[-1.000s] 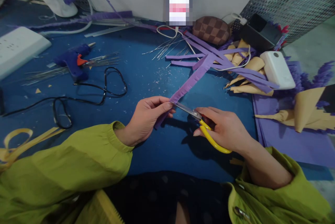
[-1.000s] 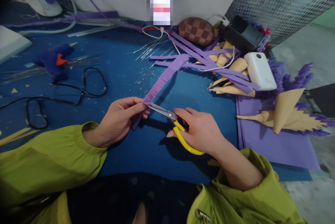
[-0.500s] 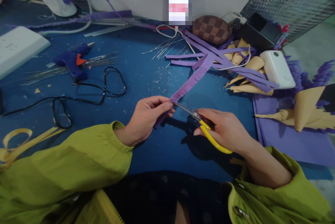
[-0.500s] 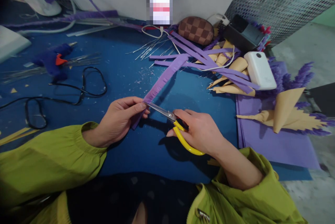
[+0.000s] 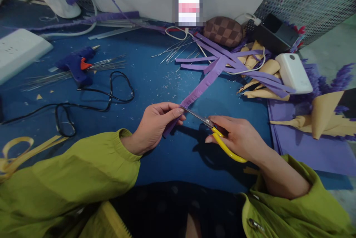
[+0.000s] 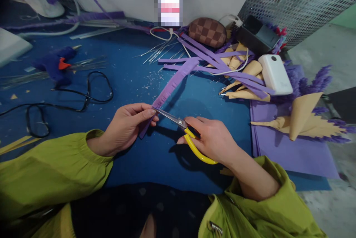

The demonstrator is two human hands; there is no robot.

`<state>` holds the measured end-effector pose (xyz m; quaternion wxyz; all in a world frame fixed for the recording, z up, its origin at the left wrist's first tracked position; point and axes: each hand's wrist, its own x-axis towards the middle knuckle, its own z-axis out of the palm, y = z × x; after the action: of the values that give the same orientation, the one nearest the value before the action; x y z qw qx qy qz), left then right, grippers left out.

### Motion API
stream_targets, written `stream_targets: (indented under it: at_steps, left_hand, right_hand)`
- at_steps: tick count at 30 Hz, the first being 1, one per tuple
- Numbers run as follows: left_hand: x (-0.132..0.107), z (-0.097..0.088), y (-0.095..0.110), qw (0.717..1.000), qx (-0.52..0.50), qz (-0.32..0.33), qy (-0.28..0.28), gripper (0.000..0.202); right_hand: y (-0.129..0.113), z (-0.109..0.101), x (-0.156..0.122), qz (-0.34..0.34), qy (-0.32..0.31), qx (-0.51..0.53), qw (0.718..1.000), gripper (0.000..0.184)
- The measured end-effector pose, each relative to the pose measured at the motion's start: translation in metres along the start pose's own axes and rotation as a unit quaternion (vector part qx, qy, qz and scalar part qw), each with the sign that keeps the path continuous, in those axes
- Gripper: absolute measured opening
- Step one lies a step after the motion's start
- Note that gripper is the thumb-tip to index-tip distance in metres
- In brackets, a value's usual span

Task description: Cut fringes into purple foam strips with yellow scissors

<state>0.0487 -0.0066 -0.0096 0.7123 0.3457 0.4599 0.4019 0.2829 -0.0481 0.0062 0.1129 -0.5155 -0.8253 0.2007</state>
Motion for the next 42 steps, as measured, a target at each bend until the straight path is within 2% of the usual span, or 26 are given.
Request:
stream_targets:
  at_steps: [9,16,26,32,42]
  left_hand:
    - [0.0005,-0.0027,-0.0024,1.000,0.010,0.007,-0.015,0.014]
    - [0.0002,-0.0025,0.0003,1.000,0.007,0.000,-0.028,0.013]
    - [-0.0001,0.0004,0.0004,1.000,0.011,-0.017,-0.006,0.017]
    - [0.0005,-0.0002,-0.0003,1.000,-0.008,-0.005,-0.006,0.017]
    - [0.0013,-0.0008,-0.0019,1.000,-0.011,-0.009,-0.007,0.015]
  right_hand:
    - [0.0002,-0.0011,-0.0003,0.019,-0.011,0.026,0.999,0.051]
    - [-0.0021,-0.0074,0.0030,0.035,-0.073,0.096,0.992,0.042]
    - [-0.0006,-0.0023,0.0020,0.025,-0.016,0.050,0.998,0.043]
    - [0.0002,0.0020,0.0012,0.016,0.026,-0.030,0.999,0.056]
    - [-0.0007,0.0011,0.0015,0.010,0.012,-0.011,1.000,0.054]
